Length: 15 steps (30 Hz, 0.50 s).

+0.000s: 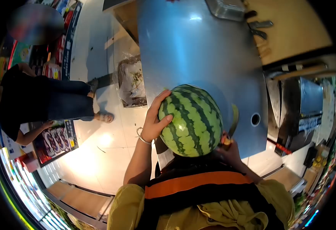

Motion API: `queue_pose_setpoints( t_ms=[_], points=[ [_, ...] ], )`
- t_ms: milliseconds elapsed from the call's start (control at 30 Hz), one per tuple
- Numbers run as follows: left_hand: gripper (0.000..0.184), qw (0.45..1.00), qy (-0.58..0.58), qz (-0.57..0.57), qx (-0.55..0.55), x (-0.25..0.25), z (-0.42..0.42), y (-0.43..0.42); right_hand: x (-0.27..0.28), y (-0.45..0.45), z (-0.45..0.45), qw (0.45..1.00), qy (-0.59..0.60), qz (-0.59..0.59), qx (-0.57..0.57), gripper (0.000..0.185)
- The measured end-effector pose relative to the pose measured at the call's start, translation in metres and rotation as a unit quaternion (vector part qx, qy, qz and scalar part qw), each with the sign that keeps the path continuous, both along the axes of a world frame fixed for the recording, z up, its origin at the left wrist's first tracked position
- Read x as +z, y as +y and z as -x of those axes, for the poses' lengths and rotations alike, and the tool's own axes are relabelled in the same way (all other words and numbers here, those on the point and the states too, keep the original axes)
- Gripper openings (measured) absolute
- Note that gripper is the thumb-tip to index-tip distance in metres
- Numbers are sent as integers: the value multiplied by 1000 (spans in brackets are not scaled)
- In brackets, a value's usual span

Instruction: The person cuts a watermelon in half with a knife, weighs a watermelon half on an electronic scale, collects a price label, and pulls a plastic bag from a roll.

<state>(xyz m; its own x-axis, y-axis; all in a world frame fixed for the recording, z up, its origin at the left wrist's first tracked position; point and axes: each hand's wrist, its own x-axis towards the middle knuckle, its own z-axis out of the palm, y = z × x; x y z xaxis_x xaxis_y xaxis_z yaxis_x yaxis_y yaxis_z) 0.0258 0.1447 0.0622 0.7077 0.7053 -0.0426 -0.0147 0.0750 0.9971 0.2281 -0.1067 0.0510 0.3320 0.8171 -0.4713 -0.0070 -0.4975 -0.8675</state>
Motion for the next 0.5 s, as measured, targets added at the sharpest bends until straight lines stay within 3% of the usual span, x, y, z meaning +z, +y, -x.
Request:
queue_pose_setpoints(
  t_ms=[100, 167, 200, 233, 300, 333, 400, 500],
  points=[
    [71, 985, 23, -77, 155, -1, 15, -54, -27, 6, -15, 986, 101, -110, -73, 36],
    [76, 959, 118, -132, 221, 2, 29, -90, -20, 31, -29, 980, 109, -141, -94, 32],
    [85, 914, 275, -235, 185, 11, 45, -102, -22, 41, -35, 975, 95, -176, -94, 32],
    [99, 867, 336, -319, 187, 22, 50, -113, -24, 52, -41, 977, 82, -184, -67, 31],
    [111, 838, 267, -421, 221, 41, 45, -117, -19, 74, -49, 977, 69, -197, -33, 31],
    [111, 835, 268, -424, 228, 40, 43, -118, -12, 85, -47, 982, 55, -183, 1, 33],
    [116, 896, 213, -378, 96, 32, 39, -123, 2, 93, -36, 983, 34, -172, 49, 35],
    [115, 897, 212, -357, 151, 21, 39, -140, 10, 95, -30, 977, 2, -205, 59, 38]
  ],
)
